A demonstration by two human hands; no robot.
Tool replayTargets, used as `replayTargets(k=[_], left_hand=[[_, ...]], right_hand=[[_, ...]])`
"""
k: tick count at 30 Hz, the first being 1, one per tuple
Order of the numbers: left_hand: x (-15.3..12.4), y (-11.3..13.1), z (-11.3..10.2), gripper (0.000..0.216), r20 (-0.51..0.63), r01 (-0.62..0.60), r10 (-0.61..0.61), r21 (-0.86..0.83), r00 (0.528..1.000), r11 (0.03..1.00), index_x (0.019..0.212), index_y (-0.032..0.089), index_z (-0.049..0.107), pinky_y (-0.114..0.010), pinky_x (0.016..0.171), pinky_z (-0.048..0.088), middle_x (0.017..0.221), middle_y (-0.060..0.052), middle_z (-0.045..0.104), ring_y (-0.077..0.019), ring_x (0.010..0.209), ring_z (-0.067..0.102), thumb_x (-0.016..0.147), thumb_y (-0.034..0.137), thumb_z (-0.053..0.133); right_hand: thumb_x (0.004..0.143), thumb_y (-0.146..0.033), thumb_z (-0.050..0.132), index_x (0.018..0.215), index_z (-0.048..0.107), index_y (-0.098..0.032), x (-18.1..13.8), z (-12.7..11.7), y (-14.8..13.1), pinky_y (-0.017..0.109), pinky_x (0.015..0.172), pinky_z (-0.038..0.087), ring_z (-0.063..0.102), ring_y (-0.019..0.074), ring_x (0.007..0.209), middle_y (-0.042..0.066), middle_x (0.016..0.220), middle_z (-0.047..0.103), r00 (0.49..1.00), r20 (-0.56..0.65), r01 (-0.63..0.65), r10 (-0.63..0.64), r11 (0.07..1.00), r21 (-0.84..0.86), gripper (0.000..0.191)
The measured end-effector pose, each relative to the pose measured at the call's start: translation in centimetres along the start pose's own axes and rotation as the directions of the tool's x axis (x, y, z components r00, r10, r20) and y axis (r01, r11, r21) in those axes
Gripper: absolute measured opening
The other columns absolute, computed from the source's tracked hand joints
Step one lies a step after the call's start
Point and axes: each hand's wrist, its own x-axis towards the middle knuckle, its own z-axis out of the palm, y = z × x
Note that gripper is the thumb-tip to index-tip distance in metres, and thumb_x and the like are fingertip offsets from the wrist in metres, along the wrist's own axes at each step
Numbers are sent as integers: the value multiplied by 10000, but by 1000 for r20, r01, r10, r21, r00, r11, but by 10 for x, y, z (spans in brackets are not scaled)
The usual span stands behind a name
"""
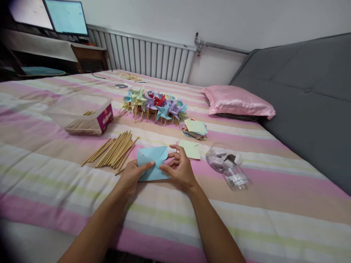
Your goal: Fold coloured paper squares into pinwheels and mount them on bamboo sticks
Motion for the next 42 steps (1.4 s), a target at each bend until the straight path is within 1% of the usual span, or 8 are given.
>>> replayTargets(k=[2,6,10,13,16,23,33,42], left_hand=[[-1,0,3,319,-24,-9,9,-19,1000,1000,805,112,724,-275,659,474,793,-75,726,-162,652,622,549,286,804],[-5,-1,9,270,-5,-20,20,-41,1000,999,783,126,728,-272,660,477,766,-60,722,-166,661,626,568,275,796],[-6,-2,13,299,56,-28,32,-59,998,998,791,123,726,-276,665,482,711,-51,701,-176,670,627,555,285,812],[-6,-2,14,274,60,-12,15,-48,998,999,720,123,708,-242,566,454,649,-29,669,-138,571,579,534,287,826],[-6,-3,14,238,72,-1,4,-44,997,999,652,127,687,-212,499,411,558,6,609,-94,489,505,539,282,829],[-8,-5,16,240,147,37,-12,-169,989,985,704,121,702,-262,626,483,702,-52,677,-143,624,594,585,297,814],[-4,-8,12,403,104,-11,20,-88,994,996,901,90,730,-302,673,493,841,-115,721,-199,699,629,566,295,823],[-3,-10,13,335,47,-2,5,-80,999,997,774,76,715,-298,663,500,831,-118,722,-187,677,627,528,265,841]], right_hand=[[663,-380,775,1244,382,-246,1,-1,2,226,557,460,574,98,592,10,906,593,999,44,-17,16,1000,14,715],[716,-428,721,942,606,-164,1,0,8,256,614,474,587,153,684,40,800,633,988,147,-41,45,999,-31,366],[727,-424,703,740,629,-153,0,1,9,260,580,447,547,149,622,23,679,612,996,68,-57,54,997,47,281],[701,-408,719,689,621,-155,1,-1,7,255,554,425,522,140,587,12,641,595,997,45,-72,68,991,111,271],[682,-409,725,689,625,-158,1,-2,6,256,552,426,520,139,577,11,637,602,994,46,-102,96,985,142,270],[671,-395,731,743,650,-156,1,-1,6,265,586,449,547,149,614,27,690,640,991,67,-128,118,976,178,262],[665,-400,734,737,637,-164,1,0,5,265,587,445,547,153,623,23,682,630,991,77,-125,114,979,160,265],[719,-384,706,767,606,-174,1,0,7,256,592,436,542,145,644,12,704,595,993,87,-98,86,985,143,237]])
